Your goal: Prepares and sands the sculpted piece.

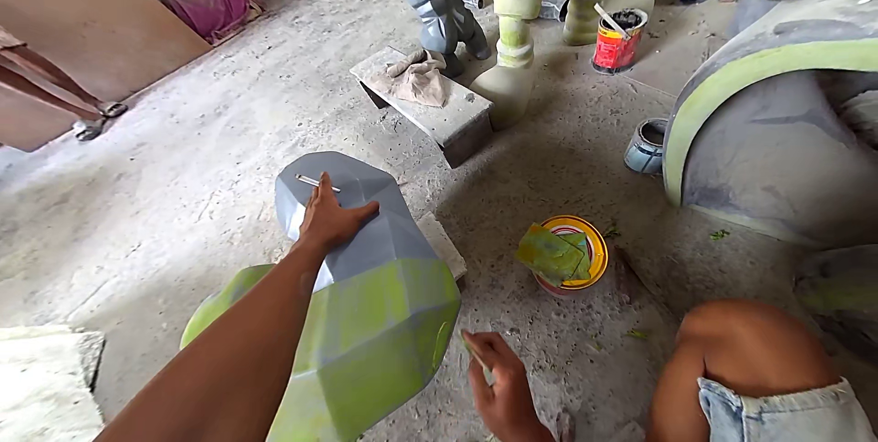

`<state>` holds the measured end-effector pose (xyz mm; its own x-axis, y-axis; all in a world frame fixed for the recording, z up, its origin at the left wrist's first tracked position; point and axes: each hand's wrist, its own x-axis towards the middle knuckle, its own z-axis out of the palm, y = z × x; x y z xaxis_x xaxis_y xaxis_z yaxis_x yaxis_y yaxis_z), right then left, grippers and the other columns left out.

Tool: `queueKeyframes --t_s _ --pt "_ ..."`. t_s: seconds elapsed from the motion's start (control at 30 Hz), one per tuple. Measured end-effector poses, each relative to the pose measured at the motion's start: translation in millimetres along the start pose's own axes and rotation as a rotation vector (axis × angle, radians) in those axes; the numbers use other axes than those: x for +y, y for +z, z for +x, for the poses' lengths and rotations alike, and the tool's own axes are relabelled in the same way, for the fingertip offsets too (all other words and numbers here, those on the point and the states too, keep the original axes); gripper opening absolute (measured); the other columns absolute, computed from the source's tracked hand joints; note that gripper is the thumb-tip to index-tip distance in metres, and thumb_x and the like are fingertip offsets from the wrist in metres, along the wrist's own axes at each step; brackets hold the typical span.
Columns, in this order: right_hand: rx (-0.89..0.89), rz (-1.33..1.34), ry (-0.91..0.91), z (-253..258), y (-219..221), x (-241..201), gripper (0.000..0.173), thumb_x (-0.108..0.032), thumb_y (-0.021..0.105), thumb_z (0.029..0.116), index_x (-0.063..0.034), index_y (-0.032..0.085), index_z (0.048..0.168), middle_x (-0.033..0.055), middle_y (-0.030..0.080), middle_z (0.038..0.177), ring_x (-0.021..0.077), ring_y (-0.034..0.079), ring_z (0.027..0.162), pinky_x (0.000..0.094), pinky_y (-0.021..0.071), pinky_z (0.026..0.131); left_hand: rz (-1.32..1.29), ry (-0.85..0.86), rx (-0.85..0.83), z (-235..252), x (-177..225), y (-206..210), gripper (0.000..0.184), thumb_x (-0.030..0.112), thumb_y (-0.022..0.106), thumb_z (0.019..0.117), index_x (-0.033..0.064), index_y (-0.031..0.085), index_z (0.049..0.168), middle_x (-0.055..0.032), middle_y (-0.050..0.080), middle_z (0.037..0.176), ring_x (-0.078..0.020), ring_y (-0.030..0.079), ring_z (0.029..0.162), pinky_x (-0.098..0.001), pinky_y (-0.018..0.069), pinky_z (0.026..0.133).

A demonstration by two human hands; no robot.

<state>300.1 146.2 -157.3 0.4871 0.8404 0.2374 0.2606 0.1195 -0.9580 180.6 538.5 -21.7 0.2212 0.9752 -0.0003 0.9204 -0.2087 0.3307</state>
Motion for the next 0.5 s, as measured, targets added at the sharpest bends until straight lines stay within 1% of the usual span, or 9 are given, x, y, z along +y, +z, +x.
queueKeyframes --t_s 0.07,0.13,0.23,0.3,0.4,0.5 --pt "0.080 0.047 0.040 18.8 1.4 2.7 0.038 -0.004 0.056 0.0951 -0.0084 0.072 0.129 0.0048 0.070 0.119 0.0090 0.068 0.103 0.0276 0.0606 0.088 0.008 -0.001 0.001 -0.1 -1.3 0.2 0.127 0.068 0.080 0.0729 0.0057 0.016 0.163 -0.0291 0.034 0.159 -0.0480 0.038 0.145 -0.0708 0.0347 0.111" --pt "0.120 0.084 0.062 33.7 5.3 6.8 0.036 -0.004 0.057 0.0960 -0.0082 0.072 0.128 0.0045 0.071 0.119 0.0088 0.068 0.105 0.0267 0.0601 0.090 0.015 0.006 0.006 0.0 -1.9 -0.1 0.127 0.068 0.080 0.0725 0.0054 0.017 0.163 -0.0284 0.035 0.159 -0.0473 0.038 0.145 -0.0704 0.0346 0.112" --pt "0.107 0.121 0.058 47.2 10.3 12.1 0.034 -0.003 0.059 0.0968 -0.0087 0.073 0.128 0.0053 0.070 0.120 0.0099 0.068 0.109 0.0271 0.0589 0.096 0.009 0.012 0.010 1.2 -2.0 2.2 0.127 0.069 0.079 0.0717 0.0058 0.017 0.163 -0.0279 0.034 0.160 -0.0464 0.037 0.146 -0.0698 0.0334 0.113" --pt "0.085 0.149 0.049 51.2 13.7 12.4 0.034 -0.002 0.059 0.0970 -0.0093 0.073 0.127 0.0058 0.070 0.122 0.0109 0.067 0.111 0.0282 0.0587 0.097 0.011 0.010 0.011 0.1 -1.5 1.8 0.128 0.069 0.079 0.0713 0.0061 0.017 0.163 -0.0278 0.034 0.160 -0.0463 0.038 0.145 -0.0697 0.0344 0.112" --pt "0.061 0.171 0.040 51.0 17.4 6.5 0.033 -0.002 0.059 0.0966 -0.0100 0.074 0.125 0.0055 0.069 0.123 0.0114 0.066 0.112 0.0292 0.0594 0.097 0.009 0.013 0.015 0.1 -0.2 1.2 0.128 0.069 0.080 0.0708 0.0062 0.018 0.163 -0.0285 0.037 0.158 -0.0463 0.040 0.144 -0.0693 0.0353 0.112" --pt "0.054 0.157 0.066 40.5 21.4 -6.8 0.037 -0.002 0.057 0.0958 -0.0116 0.074 0.127 0.0048 0.067 0.123 0.0105 0.066 0.112 0.0283 0.0593 0.095 0.015 0.009 0.008 -0.9 1.6 0.9 0.127 0.069 0.079 0.0714 0.0049 0.018 0.163 -0.0284 0.037 0.157 -0.0464 0.040 0.143 -0.0693 0.0358 0.111"
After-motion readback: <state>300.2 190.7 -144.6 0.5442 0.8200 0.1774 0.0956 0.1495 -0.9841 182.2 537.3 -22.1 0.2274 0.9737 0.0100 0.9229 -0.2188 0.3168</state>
